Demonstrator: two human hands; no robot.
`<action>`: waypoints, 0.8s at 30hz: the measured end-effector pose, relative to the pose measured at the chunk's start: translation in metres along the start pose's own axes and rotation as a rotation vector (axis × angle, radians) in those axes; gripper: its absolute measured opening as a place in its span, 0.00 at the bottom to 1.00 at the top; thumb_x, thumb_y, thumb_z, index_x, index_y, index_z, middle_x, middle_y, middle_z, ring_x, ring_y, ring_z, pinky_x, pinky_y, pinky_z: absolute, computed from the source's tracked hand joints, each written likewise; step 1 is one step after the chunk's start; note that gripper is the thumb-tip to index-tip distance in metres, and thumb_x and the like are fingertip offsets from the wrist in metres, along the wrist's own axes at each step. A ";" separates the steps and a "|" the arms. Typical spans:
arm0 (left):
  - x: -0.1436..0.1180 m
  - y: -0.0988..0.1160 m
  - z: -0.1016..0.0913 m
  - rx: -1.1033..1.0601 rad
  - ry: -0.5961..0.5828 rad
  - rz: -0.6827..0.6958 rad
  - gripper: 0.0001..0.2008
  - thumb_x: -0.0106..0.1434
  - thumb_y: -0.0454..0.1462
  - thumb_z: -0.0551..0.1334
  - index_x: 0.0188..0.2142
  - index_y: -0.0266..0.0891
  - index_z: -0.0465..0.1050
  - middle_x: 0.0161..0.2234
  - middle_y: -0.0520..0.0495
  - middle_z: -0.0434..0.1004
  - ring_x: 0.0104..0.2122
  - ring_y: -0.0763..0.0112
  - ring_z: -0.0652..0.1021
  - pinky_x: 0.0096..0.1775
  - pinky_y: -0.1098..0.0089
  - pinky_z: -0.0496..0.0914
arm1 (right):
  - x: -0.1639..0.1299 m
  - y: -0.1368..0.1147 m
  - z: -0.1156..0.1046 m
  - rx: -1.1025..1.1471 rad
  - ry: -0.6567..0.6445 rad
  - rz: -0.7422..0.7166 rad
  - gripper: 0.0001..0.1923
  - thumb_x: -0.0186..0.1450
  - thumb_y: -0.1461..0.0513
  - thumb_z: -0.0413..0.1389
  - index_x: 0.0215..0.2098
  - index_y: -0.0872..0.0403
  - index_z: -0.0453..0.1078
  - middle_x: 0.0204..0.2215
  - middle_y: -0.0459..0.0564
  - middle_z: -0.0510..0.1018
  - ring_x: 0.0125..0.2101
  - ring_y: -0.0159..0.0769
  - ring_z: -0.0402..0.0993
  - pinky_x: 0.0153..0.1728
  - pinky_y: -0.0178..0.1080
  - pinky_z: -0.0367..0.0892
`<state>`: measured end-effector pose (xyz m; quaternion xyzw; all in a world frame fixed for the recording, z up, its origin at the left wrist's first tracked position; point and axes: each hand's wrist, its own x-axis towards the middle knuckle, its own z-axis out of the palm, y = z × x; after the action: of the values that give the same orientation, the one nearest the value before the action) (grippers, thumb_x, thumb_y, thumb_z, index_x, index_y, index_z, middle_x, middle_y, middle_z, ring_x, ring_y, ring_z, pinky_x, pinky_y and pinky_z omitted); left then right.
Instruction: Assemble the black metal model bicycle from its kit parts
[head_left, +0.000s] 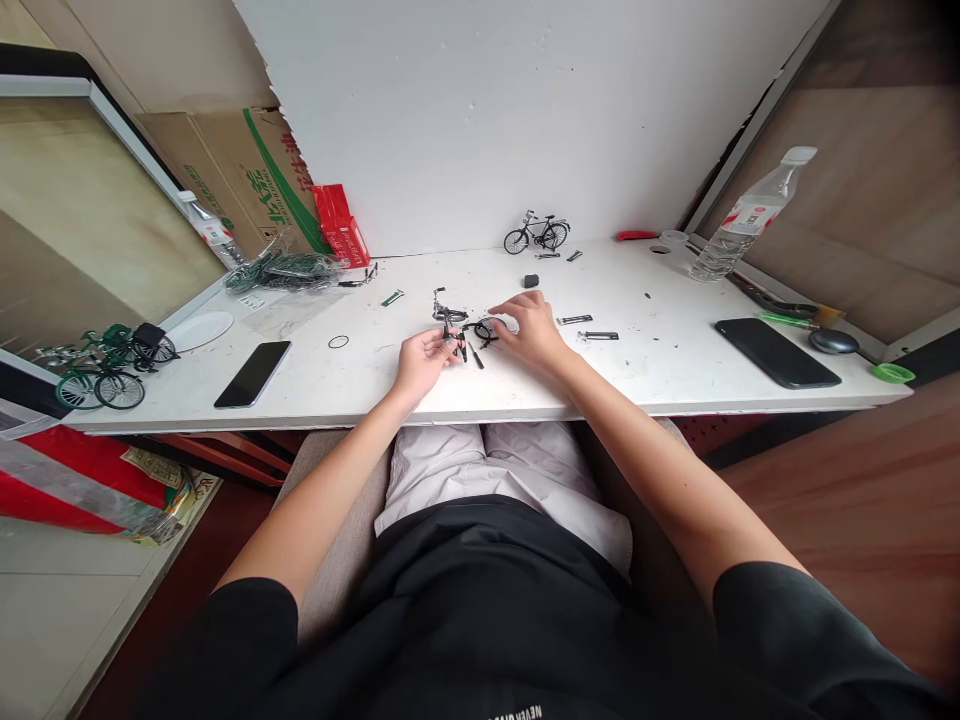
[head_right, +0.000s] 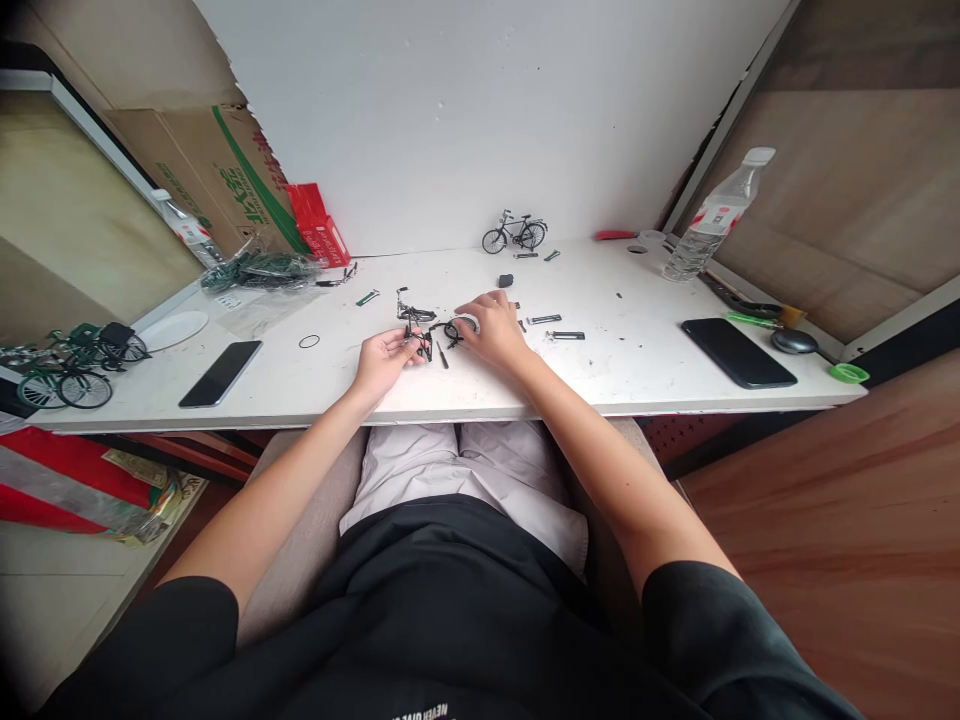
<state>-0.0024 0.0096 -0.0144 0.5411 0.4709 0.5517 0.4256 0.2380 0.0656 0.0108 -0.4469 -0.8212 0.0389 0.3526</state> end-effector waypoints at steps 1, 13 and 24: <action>0.000 0.000 0.000 -0.003 0.005 -0.004 0.26 0.62 0.50 0.77 0.53 0.36 0.83 0.46 0.38 0.89 0.30 0.71 0.85 0.36 0.71 0.76 | -0.002 -0.001 0.002 0.007 -0.051 -0.030 0.17 0.77 0.54 0.58 0.54 0.53 0.84 0.51 0.63 0.84 0.59 0.65 0.67 0.58 0.63 0.64; -0.003 0.008 0.004 -0.028 0.041 -0.033 0.25 0.62 0.48 0.78 0.52 0.34 0.82 0.44 0.37 0.89 0.30 0.71 0.85 0.37 0.70 0.77 | -0.003 0.004 0.013 0.065 -0.175 -0.132 0.08 0.72 0.61 0.64 0.43 0.56 0.85 0.41 0.61 0.83 0.46 0.53 0.69 0.54 0.51 0.65; -0.004 0.008 0.004 -0.039 0.084 -0.010 0.24 0.63 0.48 0.77 0.51 0.34 0.82 0.43 0.38 0.89 0.27 0.72 0.83 0.34 0.70 0.74 | 0.002 -0.009 0.015 0.475 0.176 -0.123 0.19 0.81 0.44 0.50 0.44 0.50 0.69 0.43 0.56 0.78 0.43 0.44 0.74 0.48 0.47 0.72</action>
<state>0.0020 0.0046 -0.0075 0.5067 0.4804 0.5808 0.4185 0.2218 0.0652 0.0045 -0.3026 -0.7809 0.1702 0.5193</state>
